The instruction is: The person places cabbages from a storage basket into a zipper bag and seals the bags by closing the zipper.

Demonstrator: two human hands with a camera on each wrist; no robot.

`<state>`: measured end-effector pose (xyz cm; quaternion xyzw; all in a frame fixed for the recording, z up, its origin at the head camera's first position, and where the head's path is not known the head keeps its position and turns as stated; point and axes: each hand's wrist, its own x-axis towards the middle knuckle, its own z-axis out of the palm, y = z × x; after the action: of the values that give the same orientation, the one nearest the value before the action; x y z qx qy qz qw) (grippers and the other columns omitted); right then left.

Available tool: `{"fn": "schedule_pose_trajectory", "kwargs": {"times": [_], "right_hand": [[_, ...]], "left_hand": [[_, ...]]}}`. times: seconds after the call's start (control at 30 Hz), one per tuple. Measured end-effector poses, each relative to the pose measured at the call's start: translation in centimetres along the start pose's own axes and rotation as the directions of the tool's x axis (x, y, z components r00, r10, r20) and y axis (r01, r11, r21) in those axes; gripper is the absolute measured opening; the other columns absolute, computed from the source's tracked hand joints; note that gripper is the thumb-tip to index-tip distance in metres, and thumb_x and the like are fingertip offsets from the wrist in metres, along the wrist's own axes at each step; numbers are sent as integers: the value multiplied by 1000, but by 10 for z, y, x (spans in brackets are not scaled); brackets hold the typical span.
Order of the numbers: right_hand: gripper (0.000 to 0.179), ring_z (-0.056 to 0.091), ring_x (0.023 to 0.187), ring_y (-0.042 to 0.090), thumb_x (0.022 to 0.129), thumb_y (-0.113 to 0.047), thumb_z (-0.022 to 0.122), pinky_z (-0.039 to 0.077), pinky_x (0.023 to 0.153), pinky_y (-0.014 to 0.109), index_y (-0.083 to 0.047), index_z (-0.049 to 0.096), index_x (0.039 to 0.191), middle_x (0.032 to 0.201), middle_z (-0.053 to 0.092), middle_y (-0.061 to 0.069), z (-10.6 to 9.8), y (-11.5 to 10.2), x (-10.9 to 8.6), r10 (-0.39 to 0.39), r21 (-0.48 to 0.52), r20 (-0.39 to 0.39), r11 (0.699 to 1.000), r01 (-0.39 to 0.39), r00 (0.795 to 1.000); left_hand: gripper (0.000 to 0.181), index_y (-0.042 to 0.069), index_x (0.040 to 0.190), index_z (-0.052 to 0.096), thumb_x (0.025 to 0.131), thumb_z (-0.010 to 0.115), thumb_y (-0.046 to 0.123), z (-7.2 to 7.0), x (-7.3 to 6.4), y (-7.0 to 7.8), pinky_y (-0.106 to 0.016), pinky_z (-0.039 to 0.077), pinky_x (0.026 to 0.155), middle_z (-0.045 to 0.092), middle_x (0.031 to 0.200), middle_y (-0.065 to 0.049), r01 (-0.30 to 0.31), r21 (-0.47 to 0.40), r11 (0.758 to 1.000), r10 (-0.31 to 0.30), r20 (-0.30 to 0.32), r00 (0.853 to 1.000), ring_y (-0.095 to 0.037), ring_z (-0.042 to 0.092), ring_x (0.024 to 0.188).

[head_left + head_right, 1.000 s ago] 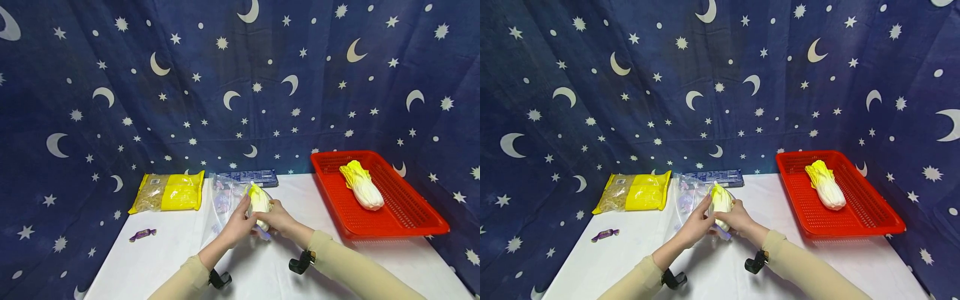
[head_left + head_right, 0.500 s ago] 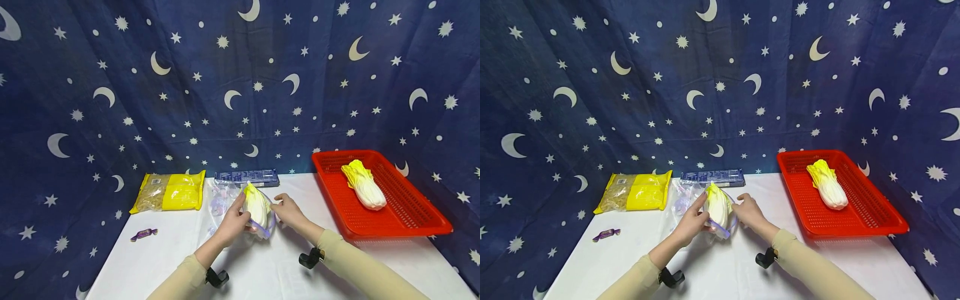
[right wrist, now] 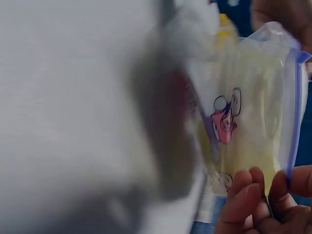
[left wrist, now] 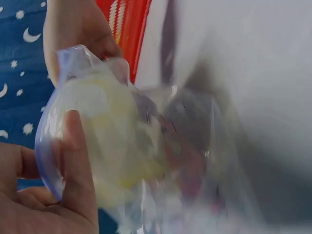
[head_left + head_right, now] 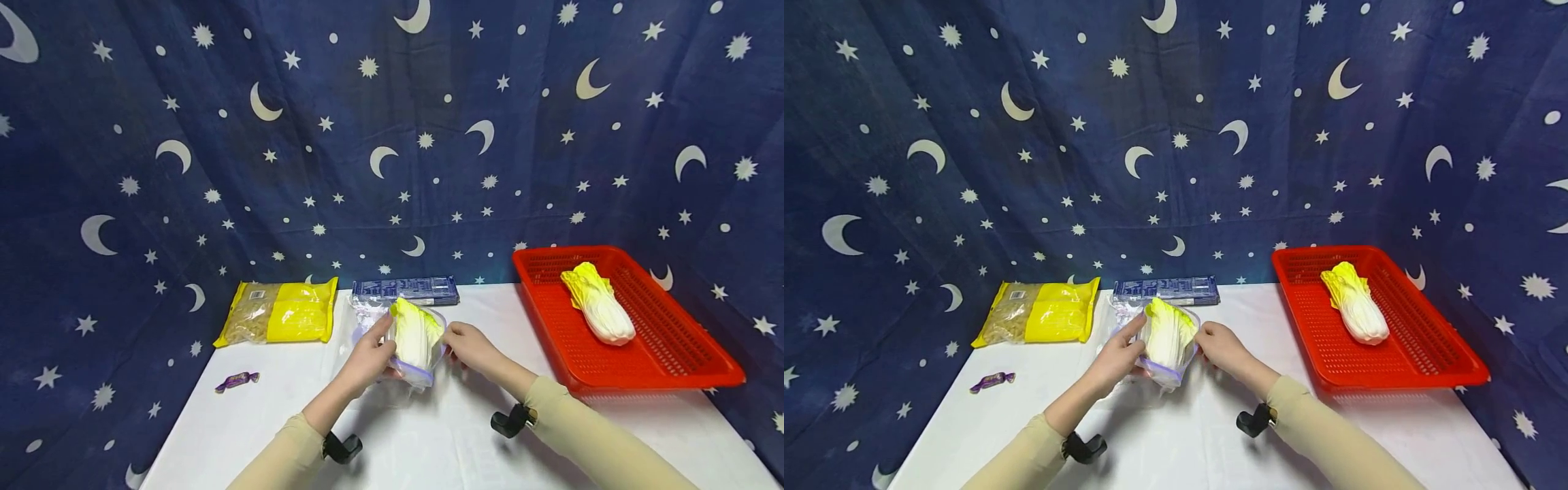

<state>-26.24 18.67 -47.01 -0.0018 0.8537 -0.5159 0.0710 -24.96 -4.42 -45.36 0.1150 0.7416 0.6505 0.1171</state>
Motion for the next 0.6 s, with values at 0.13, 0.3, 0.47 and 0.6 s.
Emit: {"fn": "schedule_pose_trajectory", "kwargs": {"times": [0.13, 0.3, 0.47, 0.6], "right_hand": [[14, 61, 63, 23, 92, -11, 51, 49, 47, 30, -5, 57, 81, 77, 62, 9, -14, -23, -1, -77, 17, -48, 997, 78, 996], [15, 62, 65, 24, 93, -12, 52, 51, 50, 30, -3, 57, 82, 79, 63, 12, -29, -43, -4, -130, 31, -72, 991, 132, 989], [17, 61, 65, 25, 95, -14, 50, 51, 50, 29, -5, 57, 82, 78, 63, 13, -39, -60, -7, -161, 10, -49, 987, 162, 986], [19, 60, 66, 26, 97, -16, 49, 51, 52, 30, -4, 57, 85, 81, 63, 17, -45, -75, -10, -185, 10, -26, 983, 186, 982]], "left_hand": [[68, 0, 160, 28, 95, 47, 1, -15, 2, 9, -41, 64, 63, 13, 170, -16, -17, 77, 997, 17, 2, 1000, -22, 60, 76], [66, 0, 158, 33, 95, 50, 2, -26, 4, 20, -38, 64, 62, 19, 168, -15, -65, 206, 976, 71, -23, 997, -32, 58, 80], [64, 2, 158, 34, 96, 50, 6, -29, 6, 35, -35, 63, 62, 22, 168, -11, -101, 249, 963, 113, -32, 993, -31, 57, 79], [64, 5, 159, 33, 97, 49, 8, -28, 8, 50, -34, 64, 66, 21, 169, -7, -131, 249, 960, 142, -28, 989, -25, 56, 80]]}}
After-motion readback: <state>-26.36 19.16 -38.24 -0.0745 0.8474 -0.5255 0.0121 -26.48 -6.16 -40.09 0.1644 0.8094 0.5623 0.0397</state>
